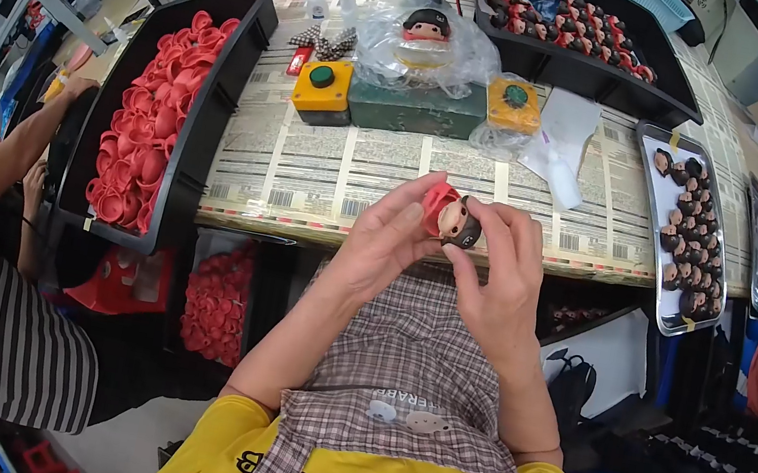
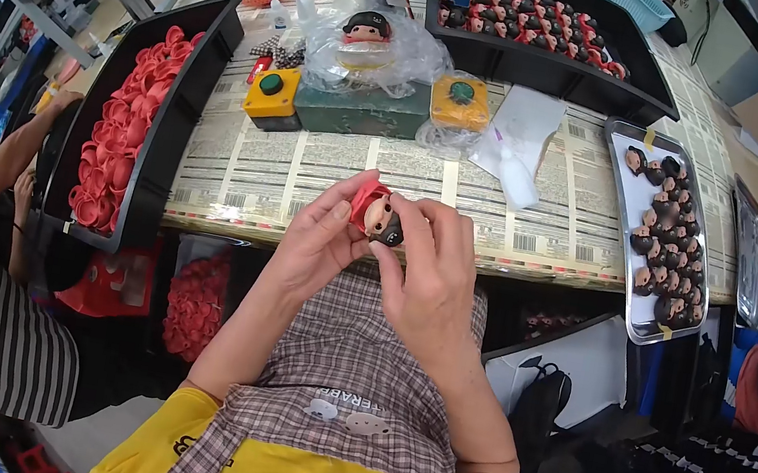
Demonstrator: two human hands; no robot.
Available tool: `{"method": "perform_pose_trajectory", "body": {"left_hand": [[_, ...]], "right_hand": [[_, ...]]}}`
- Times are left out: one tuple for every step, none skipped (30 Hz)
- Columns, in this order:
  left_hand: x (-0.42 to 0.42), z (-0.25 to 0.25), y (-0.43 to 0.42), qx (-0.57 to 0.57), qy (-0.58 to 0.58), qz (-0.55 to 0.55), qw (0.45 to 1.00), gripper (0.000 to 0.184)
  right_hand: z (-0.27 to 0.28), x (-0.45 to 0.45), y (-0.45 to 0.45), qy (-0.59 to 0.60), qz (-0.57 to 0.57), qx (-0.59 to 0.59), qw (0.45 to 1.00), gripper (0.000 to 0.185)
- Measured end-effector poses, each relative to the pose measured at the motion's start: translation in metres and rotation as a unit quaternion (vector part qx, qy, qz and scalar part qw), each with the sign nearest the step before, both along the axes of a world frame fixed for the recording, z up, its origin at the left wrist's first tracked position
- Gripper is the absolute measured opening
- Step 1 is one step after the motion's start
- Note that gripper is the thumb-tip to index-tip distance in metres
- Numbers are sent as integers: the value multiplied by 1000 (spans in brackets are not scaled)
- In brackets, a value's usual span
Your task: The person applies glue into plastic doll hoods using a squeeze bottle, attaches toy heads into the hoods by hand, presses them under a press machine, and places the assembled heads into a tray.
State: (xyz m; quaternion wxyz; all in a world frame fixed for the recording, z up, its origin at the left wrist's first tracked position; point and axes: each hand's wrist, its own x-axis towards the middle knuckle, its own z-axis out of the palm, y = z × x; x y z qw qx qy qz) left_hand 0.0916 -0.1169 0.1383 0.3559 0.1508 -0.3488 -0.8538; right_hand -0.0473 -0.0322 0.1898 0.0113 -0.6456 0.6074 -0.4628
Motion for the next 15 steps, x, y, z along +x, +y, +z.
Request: {"method": "perform_pose_trajectory", "body": {"left_hand": [[1, 0, 1, -3, -1, -1, 1000, 45], [1, 0, 2, -7, -3, -1, 1000, 45], [2, 0, 3, -8, -2, 0, 1000, 45], [2, 0, 3, -10, -1, 1, 1000, 44], [2, 0, 3, -12, -1, 3, 1000, 44], [3, 1, 4, -22, -7, 7, 1000, 44], [3, 2, 5, -33, -12, 11, 999, 44], [3, 4, 6, -43, -18, 16, 999, 44], [4, 5, 7, -47, -21, 16, 999, 44], [4, 7, 8, -51, -24, 16, 998, 44], [4, 8, 8, -56, -27, 17, 998, 44], [4, 10, 9, -60, -33, 19, 997, 44], [4, 11, 9, -64, -40, 21, 997, 44], [4, 11, 10, -68, -47, 23, 996, 44], [3, 11, 11, -70, -48, 29, 996, 44]], "right_hand": [[0, 2, 0, 0, -1, 5, 1000, 46], [0, 4, -1, -1, -1, 5, 1000, 46], [-1, 5, -1, -1, 0, 5, 1000, 47], [-2, 6, -1, -2, 1, 5, 1000, 47], [-4, 6, -2, -3, 1, 5, 1000, 47], [-5, 7, -2, -3, 1, 3, 1000, 48], [-6, 7, -2, -4, 1, 2, 1000, 48], [-6, 7, -2, -5, 0, 2, 1000, 48], [-7, 7, -2, -8, 0, 2, 1000, 48], [-8, 8, -1, -10, 0, 3, 1000, 48], [-9, 8, -1, -26, 1, 6, 1000, 47], [-11, 9, 0, -42, 2, 8, 999, 47], [-12, 10, 0, -58, 2, 11, 998, 47], [-12, 10, 0, -61, 5, 8, 998, 47], [-12, 10, 0, -64, 7, 5, 998, 48]]}}
